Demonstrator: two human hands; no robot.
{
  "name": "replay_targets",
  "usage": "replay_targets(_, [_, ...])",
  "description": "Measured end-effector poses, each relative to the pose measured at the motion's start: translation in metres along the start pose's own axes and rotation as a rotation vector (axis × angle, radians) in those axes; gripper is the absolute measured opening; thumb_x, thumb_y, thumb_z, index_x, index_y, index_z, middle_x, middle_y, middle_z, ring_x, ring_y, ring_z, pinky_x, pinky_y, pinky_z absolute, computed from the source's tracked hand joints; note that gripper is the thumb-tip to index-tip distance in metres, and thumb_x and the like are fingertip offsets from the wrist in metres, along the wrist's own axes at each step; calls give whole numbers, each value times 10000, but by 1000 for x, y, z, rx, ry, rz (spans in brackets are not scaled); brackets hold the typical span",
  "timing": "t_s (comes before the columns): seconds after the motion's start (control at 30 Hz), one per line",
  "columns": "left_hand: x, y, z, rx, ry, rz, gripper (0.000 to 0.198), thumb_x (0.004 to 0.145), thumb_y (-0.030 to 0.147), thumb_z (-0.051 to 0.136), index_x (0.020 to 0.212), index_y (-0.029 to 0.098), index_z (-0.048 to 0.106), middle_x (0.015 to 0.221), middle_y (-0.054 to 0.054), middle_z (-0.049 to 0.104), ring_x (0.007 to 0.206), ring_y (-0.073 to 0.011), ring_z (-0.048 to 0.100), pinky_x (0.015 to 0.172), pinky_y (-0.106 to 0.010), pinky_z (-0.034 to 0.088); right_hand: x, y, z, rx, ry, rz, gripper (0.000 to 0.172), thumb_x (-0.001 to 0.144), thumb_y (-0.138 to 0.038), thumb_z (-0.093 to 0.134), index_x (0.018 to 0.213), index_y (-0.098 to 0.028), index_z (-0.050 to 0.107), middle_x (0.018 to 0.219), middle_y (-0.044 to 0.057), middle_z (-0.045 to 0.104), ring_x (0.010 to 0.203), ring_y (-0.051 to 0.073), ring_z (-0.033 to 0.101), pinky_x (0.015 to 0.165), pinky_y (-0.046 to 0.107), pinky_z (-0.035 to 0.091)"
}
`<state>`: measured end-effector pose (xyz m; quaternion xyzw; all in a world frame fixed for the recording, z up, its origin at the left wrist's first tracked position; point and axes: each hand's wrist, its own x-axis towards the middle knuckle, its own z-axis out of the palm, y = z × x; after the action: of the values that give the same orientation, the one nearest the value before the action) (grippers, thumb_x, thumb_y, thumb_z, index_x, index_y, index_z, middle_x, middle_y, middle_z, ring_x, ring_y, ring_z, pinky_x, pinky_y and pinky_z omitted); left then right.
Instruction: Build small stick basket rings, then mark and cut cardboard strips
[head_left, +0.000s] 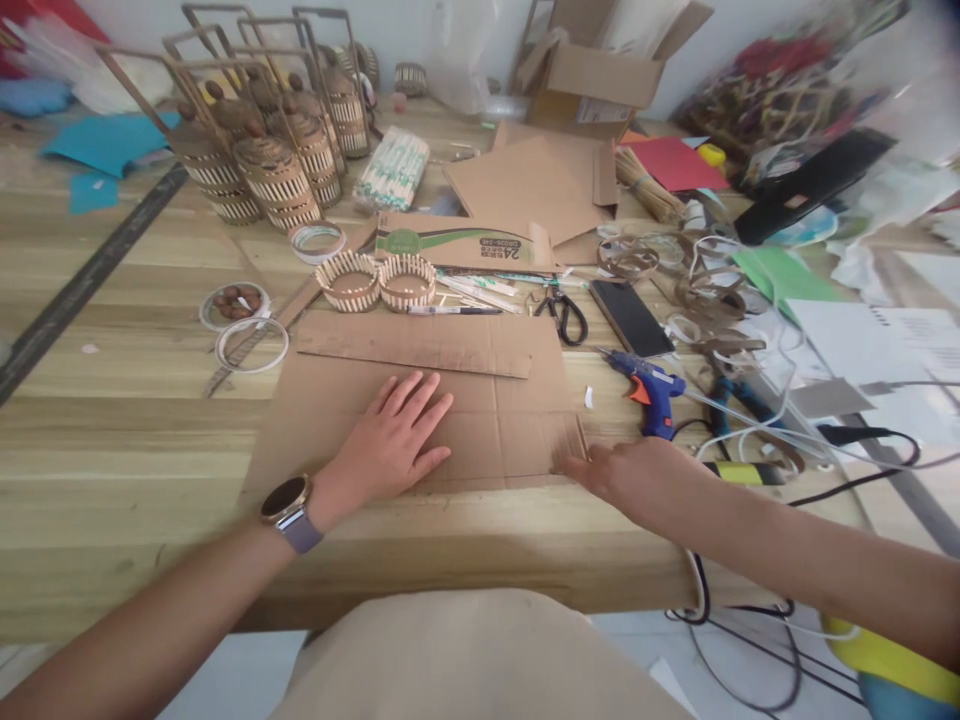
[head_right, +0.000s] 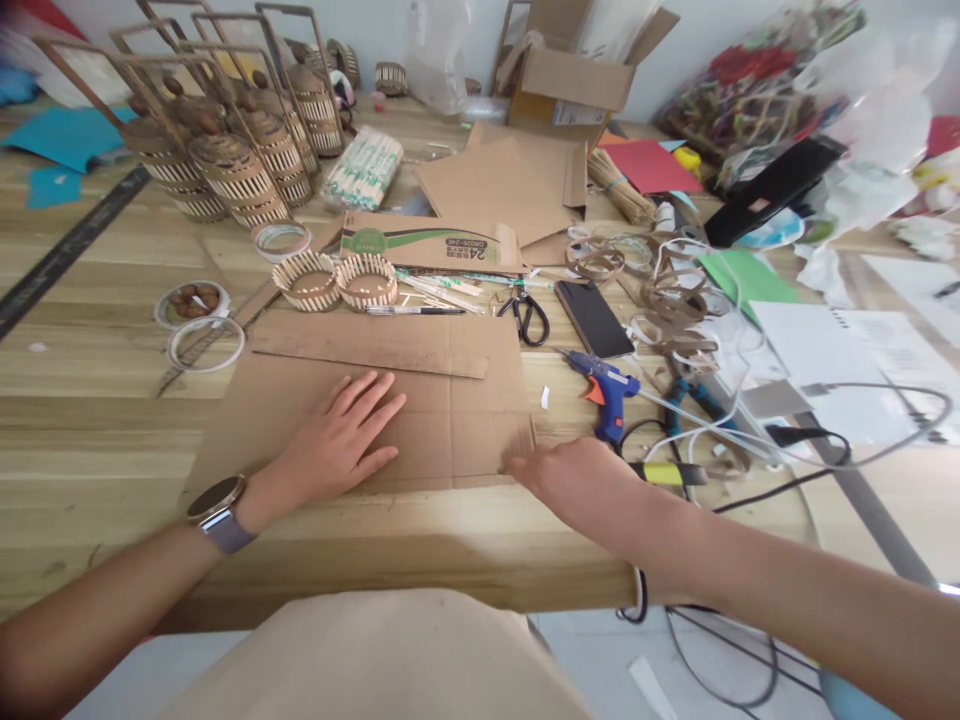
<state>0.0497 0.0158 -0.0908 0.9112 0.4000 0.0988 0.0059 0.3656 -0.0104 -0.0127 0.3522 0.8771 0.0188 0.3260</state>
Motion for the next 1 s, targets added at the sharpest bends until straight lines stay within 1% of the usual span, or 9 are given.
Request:
replay_targets(0.13, [0,-1,2,1,12,2,597,1011,494,442,1474,118,473,1578,-193,376,1456,-382,314,1187,-584,259,-8,6,17,-36,36,19,534,786,45,532,1259,-200,563,711,28,665,569,217,693,405,263,280])
replay_targets(0.23, [0,-2,2,-19,13,5,599,1011,493,438,1477,117,468,1582,-193,370,1463,-379,305,1191,-585,253,-11,10,22,-44,25,25,554,782,60,530,1270,-203,541,699,23,660,563,208,688,404,260,256])
replay_targets(0.3, [0,-2,2,-22,15,6,595,1016,486,430,1478,113,465,1583,-197,365,1465,-379,302,1189,-586,256,-13,13,24,-28,16,17,538,793,59,531,1258,-213,540,716,28,669,581,197,692,413,250,243])
replay_targets(0.47, [0,-2,4,2,26,17,597,1018,494,417,1475,114,468,1576,-202,374,1455,-385,316,1179,-594,273,-17,21,27,30,-51,37,405,822,29,522,1136,-214,595,760,52,686,614,193,696,418,259,179])
replay_targets(0.6, [-1,-3,5,22,36,21,596,1018,495,410,1472,114,471,1570,-203,384,1447,-389,325,1172,-598,285,-18,23,31,37,-118,58,430,844,23,498,1177,-229,600,822,58,701,651,216,712,422,297,122])
replay_targets(0.73, [-1,-3,5,28,33,25,599,1017,498,414,1471,111,472,1569,-204,384,1444,-389,331,1170,-597,290,-21,25,38,54,-99,46,388,862,9,505,1148,-231,610,832,62,699,657,204,705,436,305,119])
replay_targets(0.8, [0,-2,4,28,27,22,599,1018,493,418,1473,108,470,1571,-205,380,1445,-390,329,1171,-595,288,-23,27,41,55,-75,38,399,860,18,499,1154,-228,611,826,67,698,654,199,702,443,309,120])
replay_targets(0.9, [0,-1,4,25,25,18,601,1021,495,409,1474,105,469,1574,-202,376,1450,-388,320,1178,-589,276,-26,27,39,36,-71,52,461,836,53,480,1180,-226,608,820,73,702,651,202,705,444,317,116])
replay_targets(1.0, [0,0,4,15,36,14,600,1023,489,409,1474,98,470,1578,-204,369,1456,-388,309,1186,-585,261,-26,27,34,15,-95,53,468,827,59,476,1173,-224,616,812,75,708,659,218,718,447,322,118])
